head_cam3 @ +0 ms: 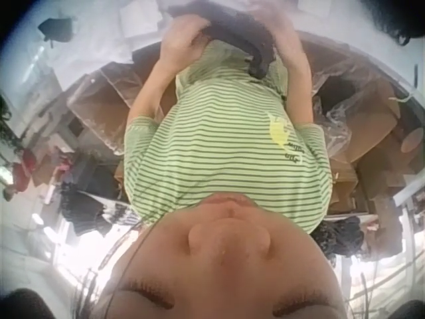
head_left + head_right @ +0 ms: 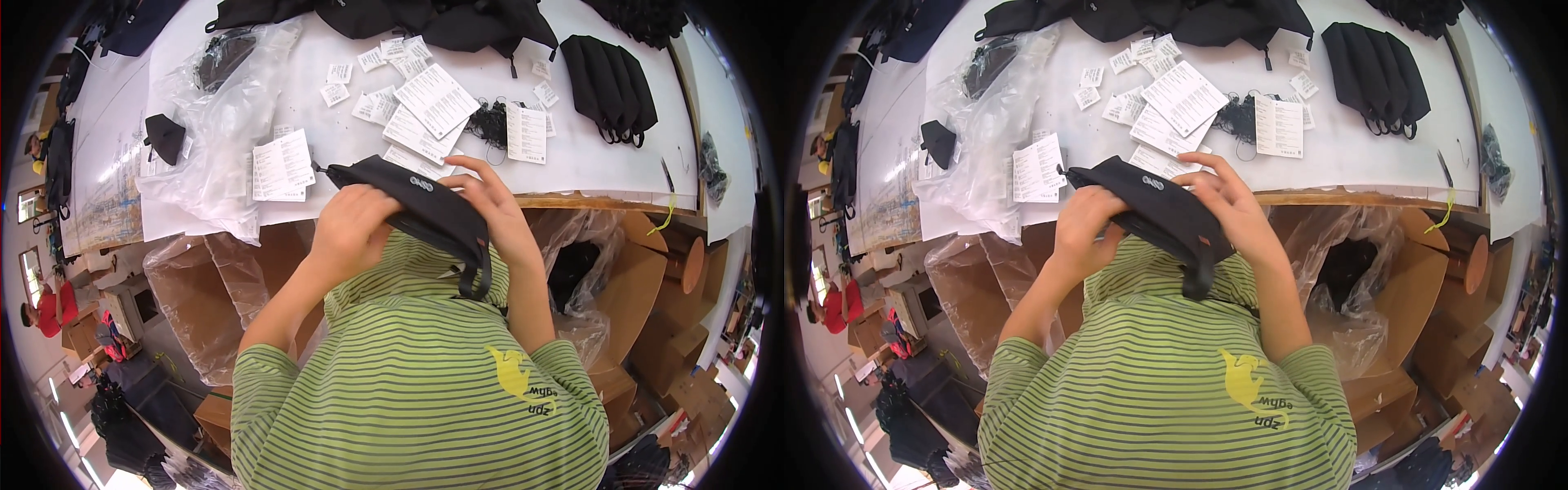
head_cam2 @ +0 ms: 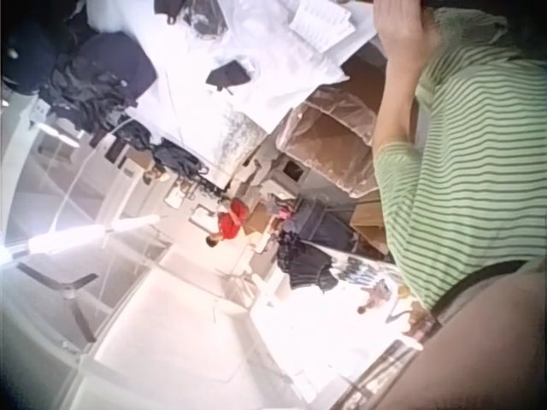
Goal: Packing small black pouches into larger bags, adding instruction cards and silica gel packets.
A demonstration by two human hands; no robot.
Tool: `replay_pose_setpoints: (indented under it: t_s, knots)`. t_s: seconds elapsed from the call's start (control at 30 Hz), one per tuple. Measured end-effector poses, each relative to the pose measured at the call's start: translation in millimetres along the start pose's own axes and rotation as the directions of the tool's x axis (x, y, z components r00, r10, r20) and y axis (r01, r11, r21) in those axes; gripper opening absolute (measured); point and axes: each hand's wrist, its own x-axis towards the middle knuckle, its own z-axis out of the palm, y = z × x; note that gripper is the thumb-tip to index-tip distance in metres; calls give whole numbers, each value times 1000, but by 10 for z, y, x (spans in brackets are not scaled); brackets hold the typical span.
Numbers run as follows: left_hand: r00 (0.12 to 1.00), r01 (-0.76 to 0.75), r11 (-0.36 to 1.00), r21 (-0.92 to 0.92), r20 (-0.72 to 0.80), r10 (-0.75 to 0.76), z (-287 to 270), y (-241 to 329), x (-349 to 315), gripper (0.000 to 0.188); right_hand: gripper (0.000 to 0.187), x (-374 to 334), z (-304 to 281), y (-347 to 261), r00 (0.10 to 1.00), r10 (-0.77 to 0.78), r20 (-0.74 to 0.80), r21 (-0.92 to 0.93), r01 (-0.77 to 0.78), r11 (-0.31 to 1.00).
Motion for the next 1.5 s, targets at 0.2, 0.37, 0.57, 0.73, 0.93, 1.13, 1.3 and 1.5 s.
replay_pose_setpoints:
  t_s: [0.2, 0.37, 0.57, 0.73, 0.93, 1.13, 1.3, 1.5]
  knots:
    - [767, 626, 759, -179, 322, -556, -88, -11, -11, 22, 66, -286, -186, 175, 972, 176, 155, -284, -127, 950]
    - [841, 522, 809, -272, 323, -434, 26, -139, 37, 28, 54, -264, -186, 429, 996, 73, 60, -270, -54, 961]
    - [804, 556, 800, -226, 393, -447, 90, -199, 139, 30, 36, -280, -473, 368, 991, -66, -114, -330, 25, 944]
    - [741, 591, 796, -132, 480, -471, 125, -206, 195, 27, 53, -417, -841, 84, 953, -297, -60, 654, 262, 709]
    - [782, 397, 916, -49, 541, -310, 149, -118, 194, 21, 38, -304, -867, -88, 794, -459, -399, 314, 588, 745]
    - [701, 397, 913, -90, 673, -238, -17, 95, 202, 21, 24, 20, -817, -27, 905, -164, -394, 820, 426, 383]
    - [683, 404, 905, -131, 701, -203, -5, 150, 134, 21, 28, 126, -553, 411, 973, -69, -221, 866, 228, 446]
    - [642, 391, 911, -131, 748, -168, -26, 146, 116, 21, 28, 42, -407, 432, 995, 95, 38, 781, -89, 618]
